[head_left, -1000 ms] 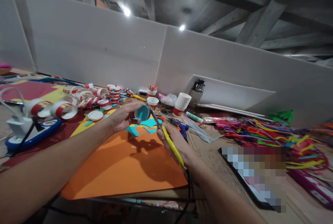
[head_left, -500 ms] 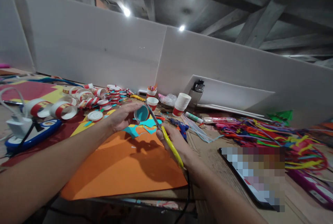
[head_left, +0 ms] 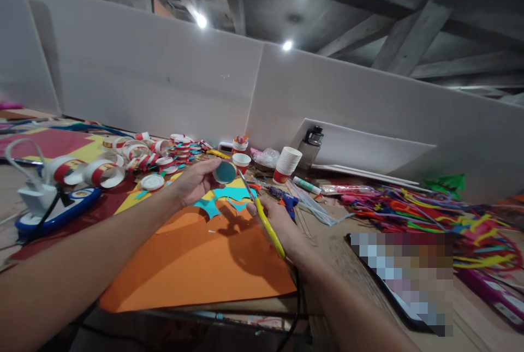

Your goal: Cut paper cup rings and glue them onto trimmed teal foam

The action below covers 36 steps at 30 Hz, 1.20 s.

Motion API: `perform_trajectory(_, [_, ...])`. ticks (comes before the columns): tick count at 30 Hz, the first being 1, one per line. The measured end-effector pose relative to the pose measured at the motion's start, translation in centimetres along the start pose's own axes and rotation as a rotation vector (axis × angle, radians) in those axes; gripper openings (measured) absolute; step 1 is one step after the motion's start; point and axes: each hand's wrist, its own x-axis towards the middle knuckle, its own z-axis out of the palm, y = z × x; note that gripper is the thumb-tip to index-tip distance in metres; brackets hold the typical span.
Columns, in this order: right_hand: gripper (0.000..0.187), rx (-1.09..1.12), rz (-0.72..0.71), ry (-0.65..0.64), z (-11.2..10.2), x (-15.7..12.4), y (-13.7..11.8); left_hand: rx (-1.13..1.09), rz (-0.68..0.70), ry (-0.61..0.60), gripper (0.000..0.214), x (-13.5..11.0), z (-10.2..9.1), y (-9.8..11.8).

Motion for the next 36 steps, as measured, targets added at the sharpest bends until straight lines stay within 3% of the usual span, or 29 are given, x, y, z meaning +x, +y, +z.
perform_trajectory(7, [0.043,0.134,-0.044,0.054,0.1,-0.3,-0.6,0.049,0.141,-0.053,0.026,-0.2,0.2,-0.1])
perform_trajectory(14, [0.034,0.189,-0.132,0.070,0.1,-0.4,-0.6,0.079,0.073,0.005,0.030,-0.3,0.1,-0.8])
perform_trajectory(24, [0.032,0.443,-0.018,0.186,0.7,-0.3,-0.5,0.150,0.095,-0.124,0.034,-0.8,1.0,-1.4])
perform_trajectory(30, [0.046,0.508,-0.077,0.169,0.8,-0.4,-0.5,0.314,0.046,-0.196,0.034,-1.6,1.8,-2.5])
perform_trajectory(36, [0.042,0.533,-0.063,0.189,1.0,-0.2,-0.4,0.308,-0.040,-0.272,0.037,-1.8,1.8,-3.2])
